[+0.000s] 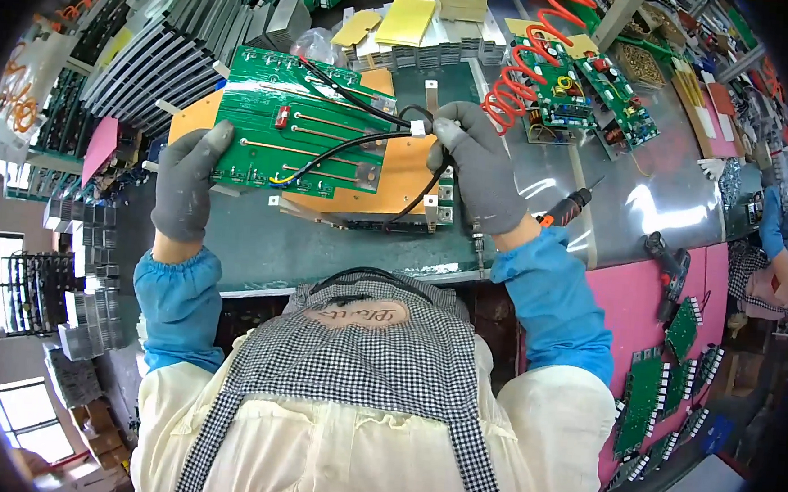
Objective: The worker is assembling and testing electrical components on green printed circuit boards.
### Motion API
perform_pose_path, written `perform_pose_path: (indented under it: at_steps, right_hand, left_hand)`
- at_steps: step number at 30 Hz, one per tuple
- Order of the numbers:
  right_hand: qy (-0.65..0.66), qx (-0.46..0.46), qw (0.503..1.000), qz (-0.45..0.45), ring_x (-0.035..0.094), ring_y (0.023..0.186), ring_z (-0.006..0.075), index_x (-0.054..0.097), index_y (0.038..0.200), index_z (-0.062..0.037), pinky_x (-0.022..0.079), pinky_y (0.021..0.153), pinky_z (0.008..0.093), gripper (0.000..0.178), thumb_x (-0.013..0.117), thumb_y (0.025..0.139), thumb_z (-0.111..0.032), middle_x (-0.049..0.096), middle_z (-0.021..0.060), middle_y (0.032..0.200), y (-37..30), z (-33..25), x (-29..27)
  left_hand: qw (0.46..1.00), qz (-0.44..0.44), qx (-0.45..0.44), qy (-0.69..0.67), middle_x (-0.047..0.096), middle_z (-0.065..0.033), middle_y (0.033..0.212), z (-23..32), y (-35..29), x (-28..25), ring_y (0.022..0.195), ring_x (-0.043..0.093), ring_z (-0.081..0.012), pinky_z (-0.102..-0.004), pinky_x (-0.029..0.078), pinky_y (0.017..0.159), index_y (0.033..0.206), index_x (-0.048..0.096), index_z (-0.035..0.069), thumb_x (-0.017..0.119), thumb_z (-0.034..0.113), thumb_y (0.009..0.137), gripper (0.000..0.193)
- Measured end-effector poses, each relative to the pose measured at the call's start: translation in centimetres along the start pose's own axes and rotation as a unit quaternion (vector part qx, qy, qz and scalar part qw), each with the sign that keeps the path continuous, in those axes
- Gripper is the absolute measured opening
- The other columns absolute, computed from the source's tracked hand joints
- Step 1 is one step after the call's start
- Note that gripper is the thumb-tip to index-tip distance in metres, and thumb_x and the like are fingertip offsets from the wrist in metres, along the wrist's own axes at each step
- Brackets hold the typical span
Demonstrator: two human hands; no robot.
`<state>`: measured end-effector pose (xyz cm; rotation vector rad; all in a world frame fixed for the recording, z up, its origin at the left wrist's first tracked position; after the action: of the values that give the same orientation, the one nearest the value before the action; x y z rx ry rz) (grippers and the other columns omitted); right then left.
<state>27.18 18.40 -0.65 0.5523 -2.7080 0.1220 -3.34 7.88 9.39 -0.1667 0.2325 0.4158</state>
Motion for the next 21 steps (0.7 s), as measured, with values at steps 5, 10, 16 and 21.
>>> perform_pose_path:
  at_steps: [5, 10, 16, 21]
  right_hand:
    - [-0.097, -0.021, 0.995, 0.026, 0.057, 0.066, 0.0099, 0.055, 0.111, -0.0048, 0.046, 0.064, 0.0258, 0.017, 0.053, 0.098, -0.017, 0.057, 0.0027, 0.075, -0.5, -0.4, 0.0]
    - [-0.139, -0.055, 0.989, 0.007, 0.057, 0.062, 0.0098, 0.054, 0.111, -0.0030, 0.046, 0.060, 0.0255, 0.018, 0.049, 0.100, -0.016, 0.056, 0.0030, 0.073, -1.0, -1.2, 0.0]
    - [-0.137, -0.025, 0.990, -0.016, 0.059, 0.064, 0.0105, 0.054, 0.112, -0.0029, 0.048, 0.062, 0.0267, 0.018, 0.051, 0.100, -0.016, 0.058, 0.0039, 0.074, -0.8, -1.2, -0.5]
    - [-0.051, -0.047, 0.997, -0.034, 0.061, 0.070, 0.0125, 0.054, 0.119, -0.0030, 0.049, 0.065, 0.0272, 0.024, 0.051, 0.099, -0.016, 0.061, 0.0060, 0.080, -0.6, -0.4, -0.6]
  left_hand:
    - [0.999, -0.007, -0.031, -0.019, 0.069, -0.0062, 0.085, -1.0, 0.2, 1.2, 0.076, 0.061, -0.0094, -0.0230, 0.048, 0.072, 0.099, 0.070, -0.007, 0.070, 0.030, 0.090, 0.037]
    - [0.998, -0.009, -0.021, -0.050, 0.069, -0.0079, 0.088, -2.0, 0.2, 1.7, 0.079, 0.062, -0.0105, -0.0222, 0.047, 0.076, 0.101, 0.069, -0.009, 0.069, 0.028, 0.091, 0.039]
    - [0.998, -0.033, -0.039, -0.031, 0.070, -0.0089, 0.091, -2.4, 1.0, 2.2, 0.080, 0.062, -0.0110, -0.0231, 0.047, 0.077, 0.104, 0.068, -0.010, 0.069, 0.029, 0.091, 0.041]
    - [0.998, -0.036, -0.034, -0.037, 0.070, -0.0090, 0.092, -2.8, 0.9, 2.2, 0.082, 0.063, -0.0118, -0.0243, 0.048, 0.077, 0.104, 0.068, -0.011, 0.067, 0.026, 0.092, 0.040]
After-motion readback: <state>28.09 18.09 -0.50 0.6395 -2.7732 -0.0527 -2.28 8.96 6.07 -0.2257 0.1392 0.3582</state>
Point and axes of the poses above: each hand's wrist, its own y-axis towards the middle knuckle, its own x-axis out of the palm, z = x × y, the point moved 5 cm from there along y, towards the middle knuckle
